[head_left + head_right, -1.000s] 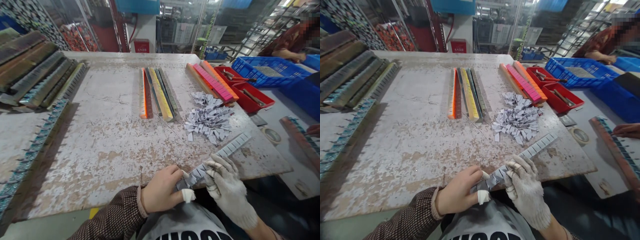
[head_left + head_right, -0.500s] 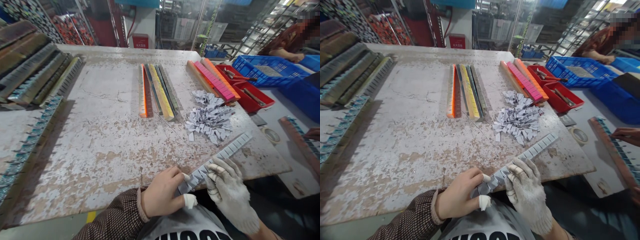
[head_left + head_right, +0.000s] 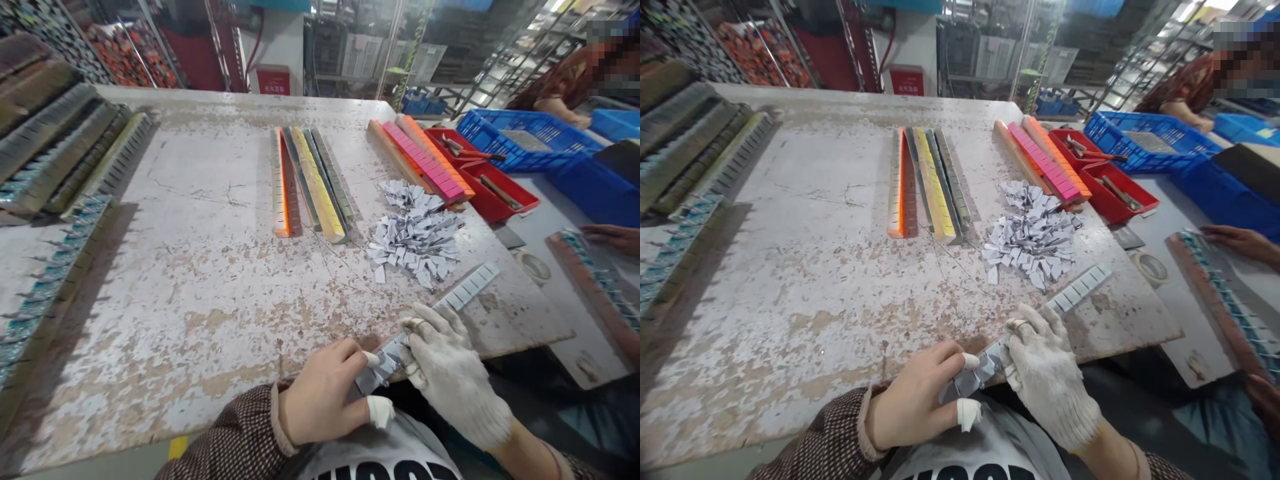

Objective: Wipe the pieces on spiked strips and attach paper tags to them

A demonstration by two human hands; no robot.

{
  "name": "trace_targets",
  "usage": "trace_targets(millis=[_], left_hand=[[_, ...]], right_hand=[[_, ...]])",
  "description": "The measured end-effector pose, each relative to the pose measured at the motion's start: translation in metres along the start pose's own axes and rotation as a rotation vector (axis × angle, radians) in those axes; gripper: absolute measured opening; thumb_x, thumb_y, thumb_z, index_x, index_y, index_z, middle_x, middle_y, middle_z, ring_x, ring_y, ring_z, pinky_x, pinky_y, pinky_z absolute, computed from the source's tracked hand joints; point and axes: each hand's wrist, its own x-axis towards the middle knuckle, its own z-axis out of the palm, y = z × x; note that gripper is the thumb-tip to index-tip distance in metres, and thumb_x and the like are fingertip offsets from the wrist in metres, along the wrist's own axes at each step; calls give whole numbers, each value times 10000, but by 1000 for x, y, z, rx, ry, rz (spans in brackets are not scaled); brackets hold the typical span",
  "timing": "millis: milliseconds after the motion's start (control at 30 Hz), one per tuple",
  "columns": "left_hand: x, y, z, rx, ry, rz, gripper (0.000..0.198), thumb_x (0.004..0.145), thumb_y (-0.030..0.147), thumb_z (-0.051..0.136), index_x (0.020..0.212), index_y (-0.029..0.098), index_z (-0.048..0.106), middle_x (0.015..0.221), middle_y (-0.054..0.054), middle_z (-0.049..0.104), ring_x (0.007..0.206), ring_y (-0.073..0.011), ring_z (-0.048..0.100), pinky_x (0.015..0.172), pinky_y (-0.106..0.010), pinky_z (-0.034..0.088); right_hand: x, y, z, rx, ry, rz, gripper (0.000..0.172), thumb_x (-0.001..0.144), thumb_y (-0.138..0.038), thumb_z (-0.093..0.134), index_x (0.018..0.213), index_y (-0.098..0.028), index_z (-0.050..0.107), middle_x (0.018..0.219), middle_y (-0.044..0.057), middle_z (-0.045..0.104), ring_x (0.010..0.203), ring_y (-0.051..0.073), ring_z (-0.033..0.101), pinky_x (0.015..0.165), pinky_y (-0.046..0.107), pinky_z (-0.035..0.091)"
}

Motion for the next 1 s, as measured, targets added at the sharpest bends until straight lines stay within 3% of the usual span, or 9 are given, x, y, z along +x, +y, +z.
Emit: trace_targets(millis=[133,300,500,600,667,767,833,900,1000], left_hand=[[1,1,0,-38,3,-5,471,945,626,565,1109,189,625,1047,-101,637,885,-253,606,726,-374,498],[3,3,-5,-70,-24,-16,386,937,563,603,1068,201,624,1052,-92,635,903,-250,610,757,-369,505],[20,3,-29,-21,-109,-38,214,981,404,566,975,202,635,963,-57,657,832,-203,618,721,-314,505],[62,6,-33,169,-16,0,159,988,236,516,1086,193,634,1041,-70,683,930,-223,633,801,-341,518],[105,10,-29,325,22,118,291,964,126,501,1233,180,599,1164,-87,681,1050,-242,615,898,-370,511],[175,19,-14,532,-38,310,388,991,80,438,1350,187,537,1321,-93,638,1153,-239,574,975,-387,479],[212,23,-4,666,-78,319,334,1013,109,429,1301,198,573,1375,-107,608,1209,-264,541,993,-430,451],[235,24,3,718,-105,300,277,1020,142,438,1227,190,615,1352,-122,616,1208,-284,534,998,-460,424],[239,18,5,730,-127,272,218,1014,196,480,1146,160,649,1275,-139,646,1169,-301,543,982,-468,410]], right_hand=[[2,4,10,91,0,-28,135,916,-139,553,906,-191,678,1114,92,727,1302,319,585,1214,627,327],[1,10,22,179,56,-76,117,904,-119,567,963,-197,631,1105,95,696,1284,279,586,1170,552,413],[-6,33,6,281,107,-61,38,907,-196,583,894,-216,553,1183,120,666,1308,305,569,1072,521,502],[-16,53,1,222,216,105,34,937,-198,595,950,-218,571,1183,122,663,1251,292,608,982,462,557],[-23,66,1,167,283,194,31,954,-208,609,962,-221,581,1185,117,664,1185,273,644,957,438,568],[-30,77,2,153,324,258,21,969,-216,609,963,-223,589,1226,113,656,1153,248,667,961,401,573],[-34,82,1,152,335,274,27,972,-214,608,958,-226,590,1238,106,655,1165,240,666,982,388,568],[-39,87,-1,149,338,293,21,974,-224,611,962,-226,593,1249,105,651,1173,239,664,993,385,564],[-51,95,-5,158,329,344,47,988,-269,599,997,-223,606,1262,110,647,1172,246,665,998,399,560]])
